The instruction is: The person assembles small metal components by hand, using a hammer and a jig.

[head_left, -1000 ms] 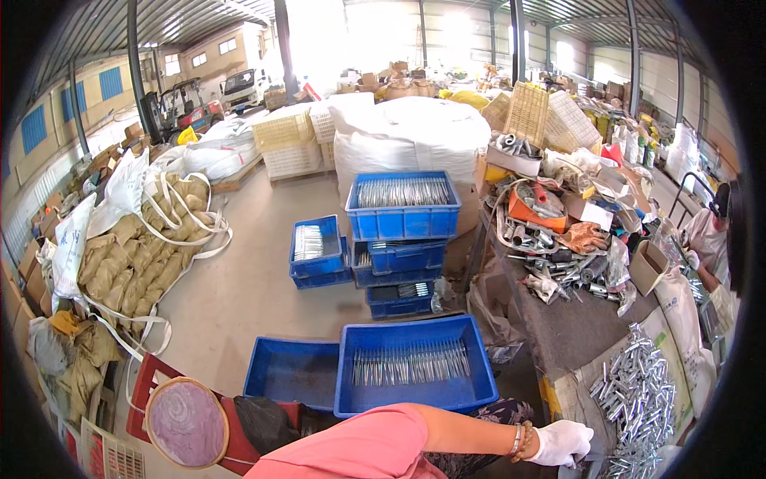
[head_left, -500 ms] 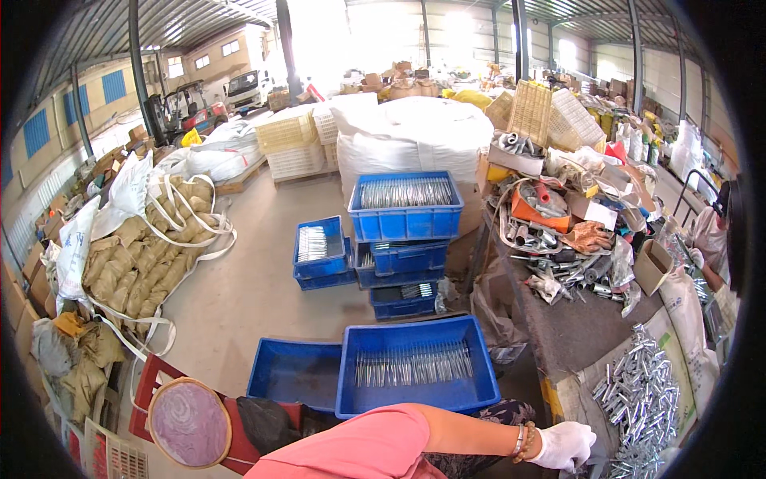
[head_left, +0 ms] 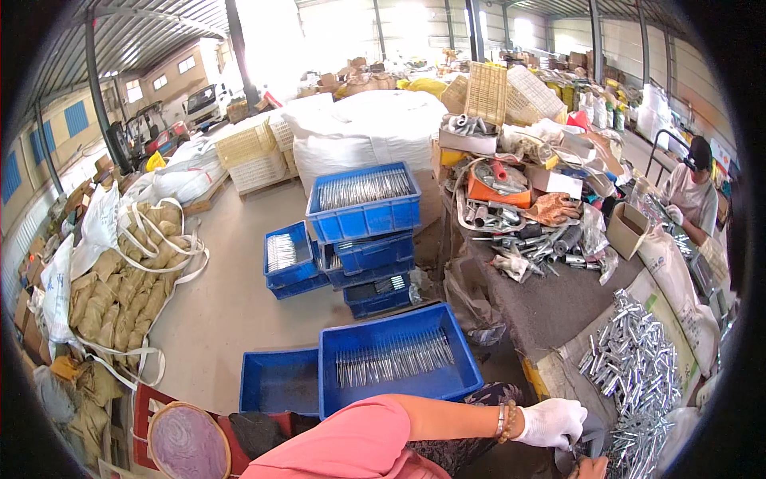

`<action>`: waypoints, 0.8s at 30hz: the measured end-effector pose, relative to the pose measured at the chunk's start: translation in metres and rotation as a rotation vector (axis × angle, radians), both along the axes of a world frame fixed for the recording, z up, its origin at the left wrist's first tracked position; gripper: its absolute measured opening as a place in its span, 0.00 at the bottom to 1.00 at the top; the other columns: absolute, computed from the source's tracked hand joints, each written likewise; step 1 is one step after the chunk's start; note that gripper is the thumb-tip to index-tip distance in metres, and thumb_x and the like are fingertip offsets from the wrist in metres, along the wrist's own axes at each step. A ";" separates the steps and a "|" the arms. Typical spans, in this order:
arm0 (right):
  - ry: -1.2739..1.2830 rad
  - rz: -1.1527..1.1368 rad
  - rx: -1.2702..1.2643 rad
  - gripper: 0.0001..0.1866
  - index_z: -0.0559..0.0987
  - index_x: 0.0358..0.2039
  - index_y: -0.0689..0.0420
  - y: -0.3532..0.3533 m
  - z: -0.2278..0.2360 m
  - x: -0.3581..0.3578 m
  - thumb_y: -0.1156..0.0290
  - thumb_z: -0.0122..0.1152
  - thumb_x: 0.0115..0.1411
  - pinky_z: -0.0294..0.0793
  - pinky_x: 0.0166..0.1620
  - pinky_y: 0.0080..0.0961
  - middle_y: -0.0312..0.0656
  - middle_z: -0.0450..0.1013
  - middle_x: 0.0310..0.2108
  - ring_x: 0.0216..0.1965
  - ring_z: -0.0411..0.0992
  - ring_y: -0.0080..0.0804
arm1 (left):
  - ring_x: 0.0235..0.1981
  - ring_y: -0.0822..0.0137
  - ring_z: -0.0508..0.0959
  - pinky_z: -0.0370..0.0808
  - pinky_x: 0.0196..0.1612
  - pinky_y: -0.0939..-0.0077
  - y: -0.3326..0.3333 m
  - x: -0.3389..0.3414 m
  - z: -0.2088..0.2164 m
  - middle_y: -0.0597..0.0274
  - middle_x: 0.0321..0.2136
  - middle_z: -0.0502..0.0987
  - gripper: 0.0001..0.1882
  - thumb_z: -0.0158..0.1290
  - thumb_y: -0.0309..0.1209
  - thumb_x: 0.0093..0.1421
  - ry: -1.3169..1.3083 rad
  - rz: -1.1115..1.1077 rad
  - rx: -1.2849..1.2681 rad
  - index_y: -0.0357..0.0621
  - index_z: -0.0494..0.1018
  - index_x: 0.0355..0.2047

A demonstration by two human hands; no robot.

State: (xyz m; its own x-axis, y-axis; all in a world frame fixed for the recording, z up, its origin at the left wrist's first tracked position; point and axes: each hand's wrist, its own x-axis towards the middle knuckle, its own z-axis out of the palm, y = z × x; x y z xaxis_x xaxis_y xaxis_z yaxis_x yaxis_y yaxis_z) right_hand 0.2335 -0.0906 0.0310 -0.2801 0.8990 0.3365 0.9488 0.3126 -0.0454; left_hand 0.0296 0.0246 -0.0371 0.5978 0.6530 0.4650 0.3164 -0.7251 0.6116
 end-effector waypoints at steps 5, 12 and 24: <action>0.119 -0.192 -0.029 0.13 0.84 0.44 0.61 -0.011 -0.023 0.017 0.80 0.62 0.58 0.76 0.55 0.53 0.57 0.78 0.49 0.51 0.75 0.62 | 0.42 0.51 0.78 0.77 0.47 0.56 -0.010 -0.007 0.027 0.56 0.32 0.76 0.09 0.61 0.39 0.59 -0.047 -0.110 0.080 0.50 0.84 0.31; 0.212 -0.026 0.089 0.03 0.80 0.32 0.54 0.016 -0.002 -0.019 0.76 0.62 0.56 0.74 0.41 0.42 0.41 0.72 0.34 0.38 0.74 0.45 | 0.41 0.53 0.79 0.76 0.48 0.59 0.004 -0.040 0.039 0.59 0.34 0.78 0.08 0.65 0.36 0.61 0.093 -0.063 0.022 0.48 0.84 0.37; 0.274 0.001 0.106 0.05 0.80 0.31 0.54 0.008 -0.005 -0.009 0.77 0.66 0.53 0.75 0.42 0.36 0.38 0.69 0.33 0.38 0.74 0.39 | 0.42 0.52 0.79 0.76 0.48 0.60 -0.012 -0.026 0.051 0.58 0.35 0.80 0.09 0.68 0.31 0.58 0.163 -0.007 -0.024 0.46 0.84 0.38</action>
